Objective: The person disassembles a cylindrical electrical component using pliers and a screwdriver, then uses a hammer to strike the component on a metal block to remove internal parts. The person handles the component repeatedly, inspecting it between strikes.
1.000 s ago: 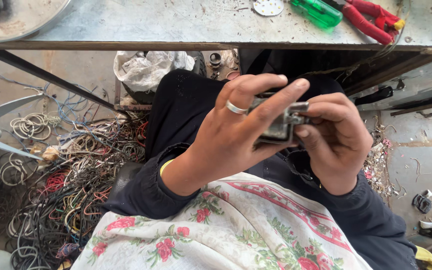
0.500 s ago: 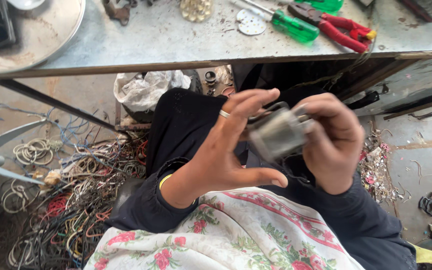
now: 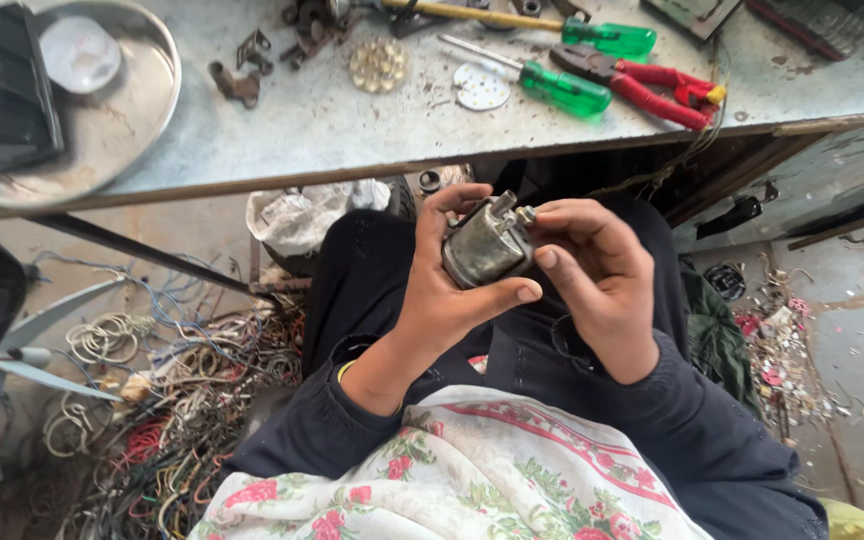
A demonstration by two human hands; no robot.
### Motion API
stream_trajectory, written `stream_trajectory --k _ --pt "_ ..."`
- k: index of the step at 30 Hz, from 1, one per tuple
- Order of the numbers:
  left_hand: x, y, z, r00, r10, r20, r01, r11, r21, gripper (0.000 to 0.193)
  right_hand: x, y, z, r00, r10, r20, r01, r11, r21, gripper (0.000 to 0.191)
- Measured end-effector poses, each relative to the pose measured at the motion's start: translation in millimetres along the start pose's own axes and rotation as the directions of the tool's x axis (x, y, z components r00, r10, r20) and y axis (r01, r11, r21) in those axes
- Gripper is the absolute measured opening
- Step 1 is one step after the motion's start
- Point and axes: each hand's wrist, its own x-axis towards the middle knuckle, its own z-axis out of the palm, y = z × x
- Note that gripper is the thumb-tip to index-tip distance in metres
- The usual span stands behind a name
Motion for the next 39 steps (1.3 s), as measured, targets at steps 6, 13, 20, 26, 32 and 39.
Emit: stream_trajectory --k 6,13,20,26,32,39 --pt "31.7 -14.9 20.0 0.988 -0.132 -0.075 0.126 0.989 -0.080 0.069 14.7 4.3 -11.6 0.996 -0.085 -0.035 0.082 0.993 -0.086 0.029" --pt "114.8 -36.8 50.5 0.976 -0.195 -0.103 0.193 0.981 -0.025 0.069 55.0 15.7 -62.3 0.927 -0.355 -0.121 0.243 0.813 -0.529 0.039" --pt "231.1 -80.1 83.8 0.964 0.244 0.103 -0.264 0.925 0.273 0.068 88.6 36.7 -129.9 0.818 -0.528 -0.228 0.135 0.562 -0.816 0.036" --pt "297.4 -118.7 106.6 0.932 0.323 0.163 -0.357 0.745 0.564 0.069 105.3 50.7 -163.7 0.796 -0.562 -0.225 0.025 0.401 -0.916 0.033" --pt "323.1 -148.4 110.4 0.883 0.387 0.266 -0.464 0.630 0.623 0.067 117.8 64.2 -174.9 0.817 -0.538 -0.206 -0.020 0.330 -0.944 0.039" --pt "323.6 -160.7 97.5 0.908 0.363 0.210 -0.411 0.673 0.615 0.067 121.3 69.0 -175.0 0.832 -0.508 -0.225 -0.001 0.403 -0.915 0.034"
